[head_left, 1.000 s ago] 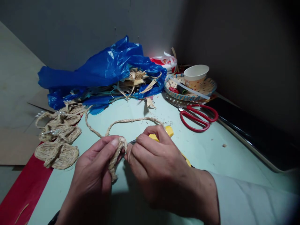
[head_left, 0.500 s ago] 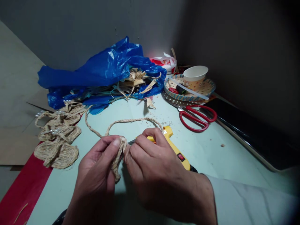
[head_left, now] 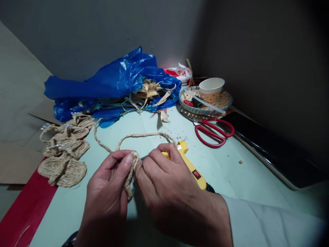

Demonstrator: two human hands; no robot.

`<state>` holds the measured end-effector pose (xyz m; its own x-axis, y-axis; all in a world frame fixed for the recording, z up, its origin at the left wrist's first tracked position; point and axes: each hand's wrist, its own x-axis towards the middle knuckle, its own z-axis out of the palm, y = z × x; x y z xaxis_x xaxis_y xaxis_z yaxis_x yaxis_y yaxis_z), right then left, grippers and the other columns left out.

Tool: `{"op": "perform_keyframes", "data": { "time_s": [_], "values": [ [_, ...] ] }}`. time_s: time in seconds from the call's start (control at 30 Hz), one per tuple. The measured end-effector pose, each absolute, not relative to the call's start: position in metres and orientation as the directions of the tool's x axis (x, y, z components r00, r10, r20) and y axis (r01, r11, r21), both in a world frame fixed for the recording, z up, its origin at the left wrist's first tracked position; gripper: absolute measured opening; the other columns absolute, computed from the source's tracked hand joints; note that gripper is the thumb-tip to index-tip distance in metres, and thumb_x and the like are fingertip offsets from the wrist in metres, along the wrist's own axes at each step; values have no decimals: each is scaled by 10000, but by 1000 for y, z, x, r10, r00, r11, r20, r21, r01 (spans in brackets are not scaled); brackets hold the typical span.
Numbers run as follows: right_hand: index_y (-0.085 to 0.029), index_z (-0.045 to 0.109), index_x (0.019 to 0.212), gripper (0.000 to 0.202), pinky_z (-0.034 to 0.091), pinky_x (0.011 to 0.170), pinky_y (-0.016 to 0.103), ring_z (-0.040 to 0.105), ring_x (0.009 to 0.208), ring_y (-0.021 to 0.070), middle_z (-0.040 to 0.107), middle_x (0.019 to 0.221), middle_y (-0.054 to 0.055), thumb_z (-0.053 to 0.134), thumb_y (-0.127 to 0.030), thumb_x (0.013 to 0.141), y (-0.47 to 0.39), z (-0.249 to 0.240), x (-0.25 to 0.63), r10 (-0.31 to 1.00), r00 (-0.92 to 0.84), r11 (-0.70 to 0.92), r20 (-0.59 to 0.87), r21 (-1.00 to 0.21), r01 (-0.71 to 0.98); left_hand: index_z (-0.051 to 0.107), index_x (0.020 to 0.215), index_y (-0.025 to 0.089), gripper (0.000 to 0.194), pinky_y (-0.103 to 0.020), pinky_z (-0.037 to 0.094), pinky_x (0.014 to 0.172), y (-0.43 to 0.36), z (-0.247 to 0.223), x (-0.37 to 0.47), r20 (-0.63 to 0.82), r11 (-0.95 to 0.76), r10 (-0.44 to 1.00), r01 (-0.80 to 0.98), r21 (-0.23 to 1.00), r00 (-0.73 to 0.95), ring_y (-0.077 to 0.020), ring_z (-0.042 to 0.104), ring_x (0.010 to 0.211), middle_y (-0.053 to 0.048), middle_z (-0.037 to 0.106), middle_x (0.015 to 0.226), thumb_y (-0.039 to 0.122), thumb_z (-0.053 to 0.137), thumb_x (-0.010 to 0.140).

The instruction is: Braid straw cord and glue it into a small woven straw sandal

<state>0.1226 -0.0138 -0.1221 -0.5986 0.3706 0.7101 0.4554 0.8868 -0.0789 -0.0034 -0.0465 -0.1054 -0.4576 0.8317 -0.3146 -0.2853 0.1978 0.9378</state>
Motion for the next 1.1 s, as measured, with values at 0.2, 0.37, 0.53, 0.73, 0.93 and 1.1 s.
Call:
{"op": "perform_keyframes", "data": {
  "time_s": [0.2, 0.37, 0.53, 0.73, 0.93, 1.1],
  "values": [
    [-141, 641, 769, 231, 360, 673, 429, 456, 625, 239, 600, 657, 52, 485, -65, 921, -16, -127, 118, 406, -595, 867, 694, -87, 490, 708, 836, 204, 299, -172, 506, 515, -45, -115, -6, -308, 146, 826, -349, 926, -472, -103, 616, 570, 40, 685, 685, 301, 921, 650],
    [-78, 674, 974, 147, 364, 729, 473, 509, 737, 277, 648, 828, 89, 577, -188, 958, -20, -127, 120, 427, -701, 858, 571, -12, 513, 721, 874, 251, 429, -157, 535, 585, -45, -124, -12, -305, 114, 842, -406, 907, -445, -121, 611, 703, 37, 670, 777, 350, 981, 547],
    [-53, 644, 1110, 289, 371, 727, 483, 501, 779, 292, 626, 902, 108, 514, -287, 1001, -23, -123, 122, 493, -733, 842, 468, -45, 538, 687, 871, 285, 396, -136, 523, 691, -47, -118, -6, -331, 91, 831, -477, 874, -448, -141, 587, 875, 29, 621, 870, 342, 954, 584],
    [-84, 636, 1070, 272, 387, 757, 471, 487, 808, 292, 613, 916, 112, 481, -301, 1019, -21, -123, 121, 516, -691, 834, 507, -112, 541, 654, 886, 275, 451, -146, 507, 766, -41, -117, -3, -335, 57, 834, -536, 843, -438, -139, 595, 902, 21, 660, 892, 275, 954, 549],
    [-84, 647, 1065, 230, 402, 815, 475, 521, 830, 293, 656, 923, 116, 518, -266, 1008, -17, -121, 117, 555, -639, 812, 533, -179, 556, 626, 900, 286, 424, -193, 509, 835, -39, -116, 1, -293, 3, 850, -552, 834, -438, -153, 639, 974, 9, 711, 950, 285, 929, 604],
    [-124, 655, 982, 183, 411, 794, 438, 533, 805, 272, 660, 869, 93, 518, -246, 975, -15, -122, 114, 592, -603, 788, 535, -227, 572, 609, 902, 283, 299, -236, 507, 918, -39, -117, 9, -240, -41, 859, -527, 849, -452, -161, 655, 1051, 21, 707, 970, 263, 855, 734]
  ]
}}
